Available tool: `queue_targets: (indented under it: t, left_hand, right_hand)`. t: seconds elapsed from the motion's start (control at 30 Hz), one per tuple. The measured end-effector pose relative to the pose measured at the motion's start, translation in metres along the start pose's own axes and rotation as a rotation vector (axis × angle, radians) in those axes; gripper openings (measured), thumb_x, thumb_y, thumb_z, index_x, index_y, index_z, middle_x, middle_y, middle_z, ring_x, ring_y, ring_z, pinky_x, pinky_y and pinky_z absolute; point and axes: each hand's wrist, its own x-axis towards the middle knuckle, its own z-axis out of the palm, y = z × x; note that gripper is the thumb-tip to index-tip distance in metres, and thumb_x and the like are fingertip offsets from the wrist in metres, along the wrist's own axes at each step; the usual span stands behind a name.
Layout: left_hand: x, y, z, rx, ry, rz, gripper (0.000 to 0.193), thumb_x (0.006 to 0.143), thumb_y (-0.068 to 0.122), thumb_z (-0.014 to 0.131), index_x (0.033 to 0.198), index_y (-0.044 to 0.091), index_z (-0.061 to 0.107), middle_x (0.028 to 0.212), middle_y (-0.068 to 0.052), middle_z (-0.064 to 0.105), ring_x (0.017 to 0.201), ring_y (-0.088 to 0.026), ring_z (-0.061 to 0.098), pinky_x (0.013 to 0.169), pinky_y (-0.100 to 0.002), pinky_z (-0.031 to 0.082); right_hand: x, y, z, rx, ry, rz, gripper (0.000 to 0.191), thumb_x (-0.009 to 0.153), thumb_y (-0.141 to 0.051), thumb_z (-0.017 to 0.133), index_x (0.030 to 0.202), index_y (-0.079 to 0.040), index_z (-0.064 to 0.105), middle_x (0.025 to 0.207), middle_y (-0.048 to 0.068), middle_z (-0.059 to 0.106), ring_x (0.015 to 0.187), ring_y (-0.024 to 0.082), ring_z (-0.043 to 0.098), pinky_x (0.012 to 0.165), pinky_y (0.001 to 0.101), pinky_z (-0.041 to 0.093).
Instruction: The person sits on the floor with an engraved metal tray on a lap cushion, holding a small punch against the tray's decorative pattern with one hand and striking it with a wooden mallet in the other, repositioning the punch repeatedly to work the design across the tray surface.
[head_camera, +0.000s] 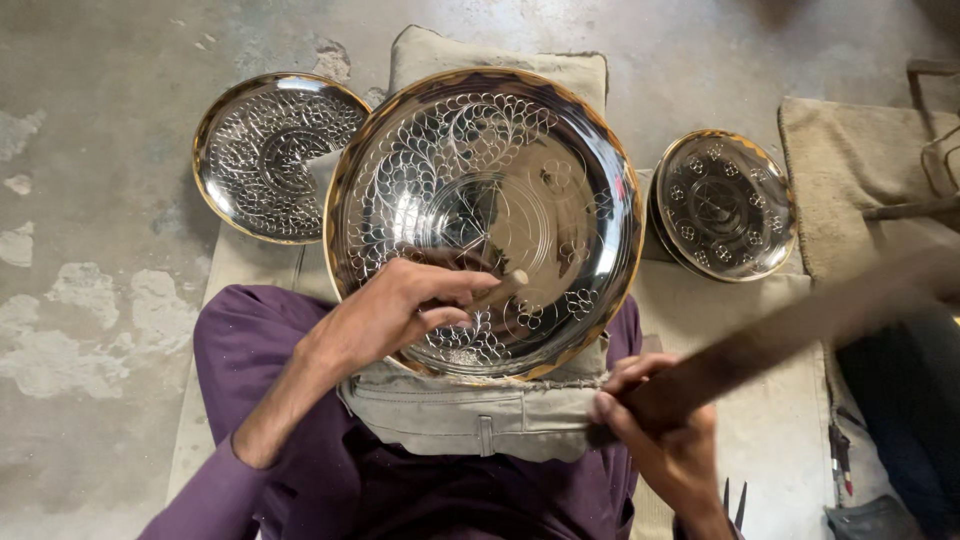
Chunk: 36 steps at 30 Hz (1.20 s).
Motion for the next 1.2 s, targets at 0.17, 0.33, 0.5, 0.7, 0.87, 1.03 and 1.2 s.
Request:
queue_targets:
  t: [0.17,0.33,0.5,0.7,0.87,1.03,1.2]
  left_hand:
    - [0.007,0.004,-0.006,0.034,-0.117,0.036,0.049,0.086,0.014,0.069,0.134,0.016,0.064,0.122,-0.005,0.075,0.100,-0.020,0.077,0.087,-0.039,0.063]
    - [0.008,0.006,0.001,0.083,-0.172,-0.041,0.049,0.084,0.015,0.065,0.132,0.020,0.065,0.121,0.000,0.076,0.099,-0.018,0.076,0.090,-0.039,0.060]
    - [0.007,0.009,0.006,0.214,-0.172,-0.104,0.044,0.088,0.016,0.064,0.131,0.025,0.065,0.120,0.002,0.075,0.089,-0.015,0.077,0.086,-0.038,0.063]
    - [0.002,0.011,0.007,0.212,-0.098,-0.111,0.045,0.090,0.010,0.064,0.134,0.021,0.064,0.109,-0.003,0.078,0.087,-0.018,0.077,0.081,-0.040,0.063]
    - [-0.004,0.012,0.012,0.169,0.028,-0.103,0.047,0.088,0.012,0.066,0.135,0.019,0.063,0.113,-0.005,0.078,0.086,-0.020,0.077,0.081,-0.040,0.063]
    - [-0.011,0.011,0.006,0.085,0.112,-0.105,0.050,0.089,0.014,0.068,0.139,0.012,0.059,0.106,-0.010,0.078,0.087,-0.023,0.077,0.080,-0.041,0.061]
    - [-0.012,0.012,0.004,0.017,0.119,-0.148,0.052,0.088,0.015,0.070,0.138,0.011,0.059,0.096,-0.011,0.078,0.082,-0.021,0.077,0.075,-0.041,0.061]
  right_hand:
    - [-0.020,0.002,-0.009,-0.408,0.243,0.122,0.048,0.079,0.003,0.078,0.121,-0.001,0.054,0.086,0.011,0.069,0.064,0.017,0.067,0.055,0.0324,0.057]
    - [-0.027,0.013,-0.012,-0.863,0.052,-0.125,0.081,0.078,0.001,0.072,0.151,0.000,0.037,0.112,0.022,0.071,0.097,0.028,0.074,0.079,0.0386,0.060]
    - [-0.034,0.013,-0.008,-0.658,0.203,0.008,0.082,0.083,-0.001,0.070,0.156,-0.007,0.033,0.106,0.018,0.073,0.094,0.027,0.074,0.083,0.0365,0.059]
    - [-0.034,0.013,-0.002,-0.514,0.218,0.115,0.082,0.080,0.001,0.072,0.154,-0.010,0.036,0.106,0.015,0.071,0.093,0.027,0.072,0.079,0.0375,0.060]
    - [-0.014,0.013,-0.013,-0.739,0.081,-0.037,0.081,0.078,0.001,0.072,0.151,-0.012,0.042,0.115,0.018,0.074,0.095,0.027,0.077,0.078,0.0373,0.063]
    - [0.002,0.005,-0.025,-0.940,0.007,0.133,0.086,0.074,0.001,0.075,0.151,-0.021,0.048,0.113,0.019,0.076,0.082,0.028,0.078,0.072,0.0394,0.066]
    - [0.008,0.003,-0.024,-0.976,-0.060,-0.107,0.085,0.070,0.003,0.074,0.149,-0.016,0.048,0.110,0.024,0.075,0.087,0.030,0.076,0.072,0.0410,0.064]
